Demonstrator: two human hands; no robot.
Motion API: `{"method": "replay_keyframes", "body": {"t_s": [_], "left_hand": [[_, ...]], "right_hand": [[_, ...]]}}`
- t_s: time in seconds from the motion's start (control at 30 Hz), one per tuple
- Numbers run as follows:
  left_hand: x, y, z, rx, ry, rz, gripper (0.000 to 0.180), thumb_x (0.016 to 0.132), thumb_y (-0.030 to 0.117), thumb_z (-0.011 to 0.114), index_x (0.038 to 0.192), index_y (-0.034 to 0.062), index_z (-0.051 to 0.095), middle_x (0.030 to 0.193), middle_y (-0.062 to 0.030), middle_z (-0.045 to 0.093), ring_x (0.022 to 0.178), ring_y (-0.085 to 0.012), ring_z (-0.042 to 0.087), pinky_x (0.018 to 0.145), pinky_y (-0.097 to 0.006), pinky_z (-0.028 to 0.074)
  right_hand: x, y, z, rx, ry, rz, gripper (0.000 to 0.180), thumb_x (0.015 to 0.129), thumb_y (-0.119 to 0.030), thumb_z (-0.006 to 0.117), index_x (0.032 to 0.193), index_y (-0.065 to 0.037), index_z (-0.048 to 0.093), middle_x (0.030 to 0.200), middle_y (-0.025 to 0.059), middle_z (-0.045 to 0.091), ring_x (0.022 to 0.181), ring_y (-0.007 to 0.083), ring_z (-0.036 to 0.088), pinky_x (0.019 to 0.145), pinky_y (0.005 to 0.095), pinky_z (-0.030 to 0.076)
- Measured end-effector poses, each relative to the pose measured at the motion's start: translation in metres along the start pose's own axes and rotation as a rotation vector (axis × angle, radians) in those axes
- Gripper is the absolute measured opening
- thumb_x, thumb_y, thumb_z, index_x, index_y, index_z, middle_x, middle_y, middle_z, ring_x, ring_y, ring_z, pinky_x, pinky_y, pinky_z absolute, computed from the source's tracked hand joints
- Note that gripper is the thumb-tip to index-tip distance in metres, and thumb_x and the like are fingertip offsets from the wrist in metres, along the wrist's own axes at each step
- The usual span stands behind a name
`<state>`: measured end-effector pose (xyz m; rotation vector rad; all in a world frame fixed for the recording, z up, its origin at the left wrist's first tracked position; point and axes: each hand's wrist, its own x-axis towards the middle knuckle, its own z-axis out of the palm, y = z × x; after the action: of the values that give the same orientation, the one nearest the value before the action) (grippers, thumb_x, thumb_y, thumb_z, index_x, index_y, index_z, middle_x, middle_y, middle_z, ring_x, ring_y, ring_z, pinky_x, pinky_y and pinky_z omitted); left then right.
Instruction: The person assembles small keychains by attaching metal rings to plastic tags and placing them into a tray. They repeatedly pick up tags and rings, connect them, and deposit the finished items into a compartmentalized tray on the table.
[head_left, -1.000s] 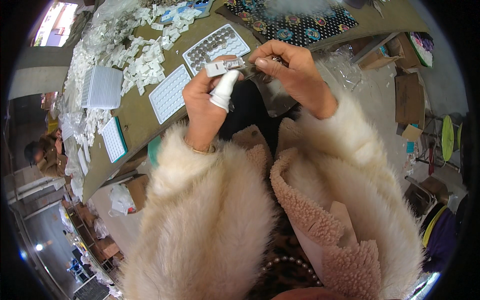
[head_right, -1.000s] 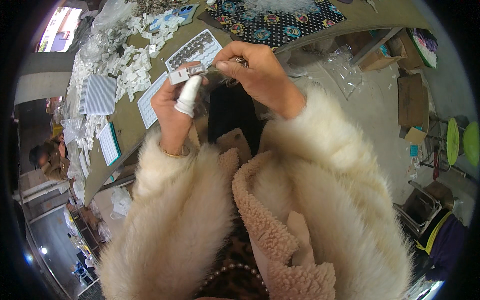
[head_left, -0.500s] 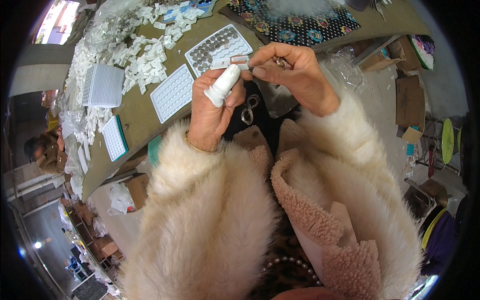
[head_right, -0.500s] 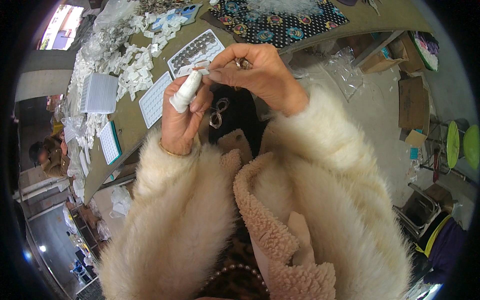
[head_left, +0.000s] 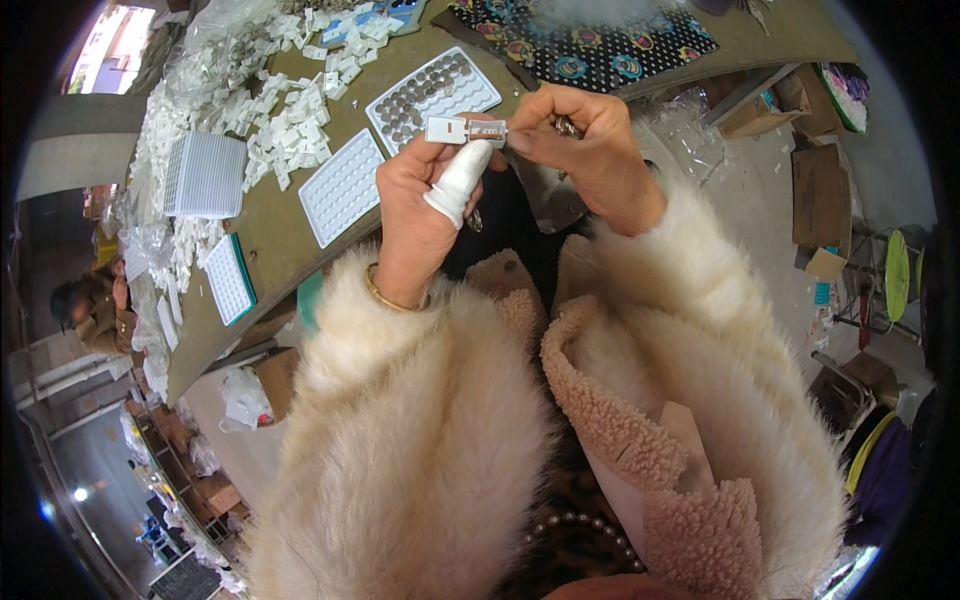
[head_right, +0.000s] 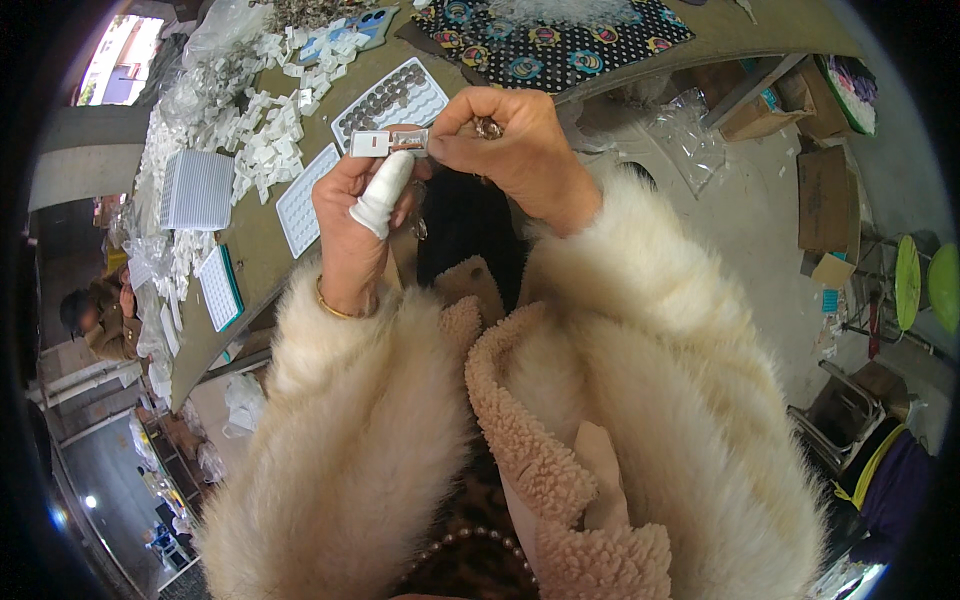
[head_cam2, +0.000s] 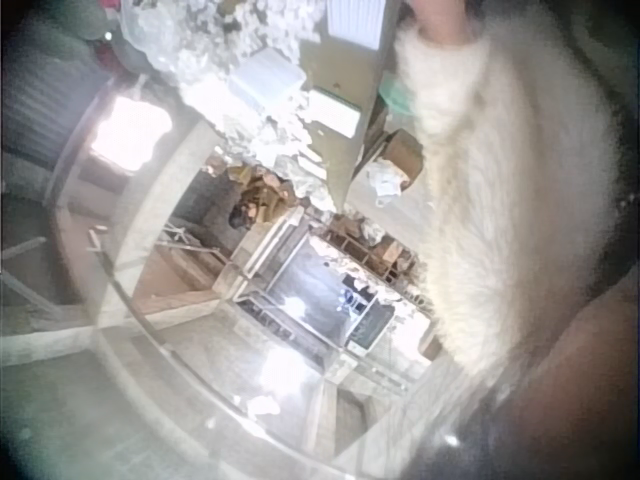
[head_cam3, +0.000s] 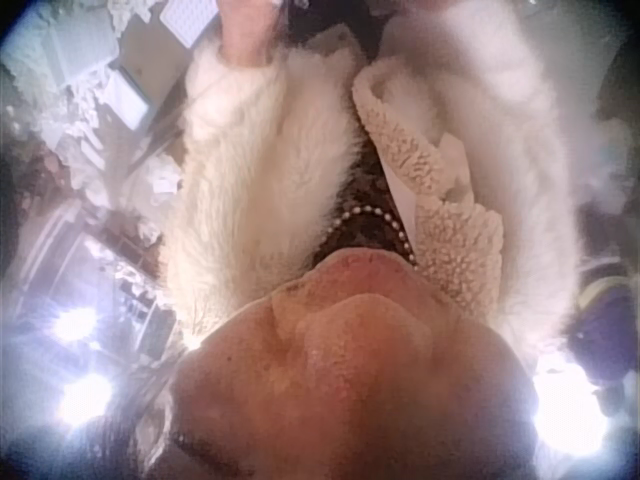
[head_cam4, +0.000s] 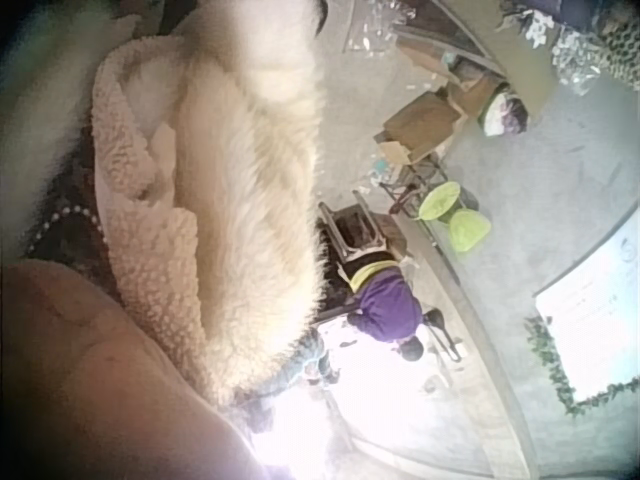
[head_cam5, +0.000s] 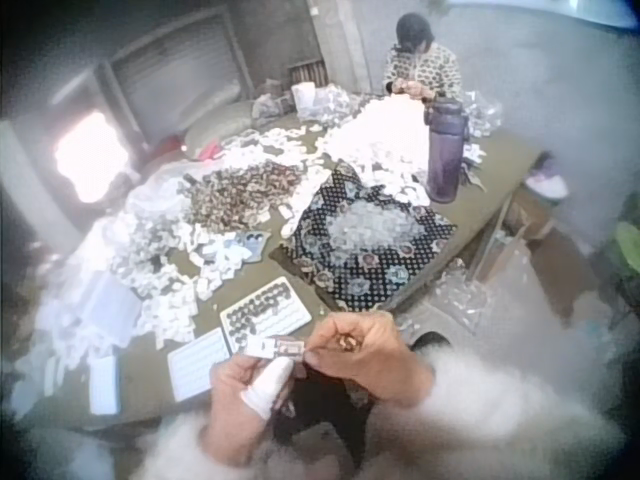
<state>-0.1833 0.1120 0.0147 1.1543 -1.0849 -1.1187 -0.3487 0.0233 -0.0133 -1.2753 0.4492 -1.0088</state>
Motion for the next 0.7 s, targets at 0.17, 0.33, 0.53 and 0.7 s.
{"method": "replay_keyframes", "body": {"t_s": [0.17, 0.33, 0.53, 0.7], "left_hand": [[0.0, -0.004, 0.005, 0.151, 0.064, 0.125, 0.022, 0.096, 0.002, 0.062, 0.117, -0.0015, 0.066, 0.094, -0.0073, 0.07, 0.062, -0.0017, 0.053, 0.053, -0.016, 0.041], [0.0, -0.006, 0.0, -0.064, 0.037, 0.166, 0.025, 0.095, 0.001, 0.062, 0.12, -0.0031, 0.064, 0.094, -0.0087, 0.07, 0.061, -0.002, 0.053, 0.051, -0.016, 0.04], [-0.005, -0.001, 0.013, -0.108, 0.093, 0.229, 0.026, 0.095, 0.002, 0.061, 0.121, -0.0036, 0.064, 0.093, -0.0099, 0.07, 0.06, -0.0021, 0.053, 0.05, -0.016, 0.039], [-0.036, 0.059, 0.013, 0.005, -0.152, 0.292, 0.026, 0.095, 0.005, 0.063, 0.12, -0.0038, 0.064, 0.093, -0.0106, 0.07, 0.065, -0.0074, 0.059, 0.054, -0.02, 0.046]], "right_hand": [[-0.005, -0.009, 0.008, -0.273, 0.071, -0.129, 0.009, 0.087, -0.007, 0.073, 0.086, 0.0, 0.069, 0.07, -0.006, 0.059, 0.065, 0.0003, 0.049, 0.055, 0.0184, 0.039], [-0.007, -0.018, 0.009, -0.265, 0.057, -0.003, 0.011, 0.092, -0.011, 0.07, 0.092, -0.001, 0.067, 0.079, -0.0035, 0.06, 0.073, 0.0042, 0.05, 0.067, 0.0196, 0.041], [-0.006, -0.022, 0.02, 0.13, 0.028, 0.074, 0.014, 0.092, -0.012, 0.07, 0.095, 0.002, 0.067, 0.083, 0.0043, 0.07, 0.075, 0.0065, 0.061, 0.065, 0.0209, 0.047], [-0.033, -0.085, 0.031, 0.269, -0.151, 0.042, 0.015, 0.093, -0.014, 0.065, 0.09, 0.001, 0.061, 0.08, 0.0077, 0.061, 0.071, 0.0162, 0.056, 0.076, 0.0338, 0.051]]}}
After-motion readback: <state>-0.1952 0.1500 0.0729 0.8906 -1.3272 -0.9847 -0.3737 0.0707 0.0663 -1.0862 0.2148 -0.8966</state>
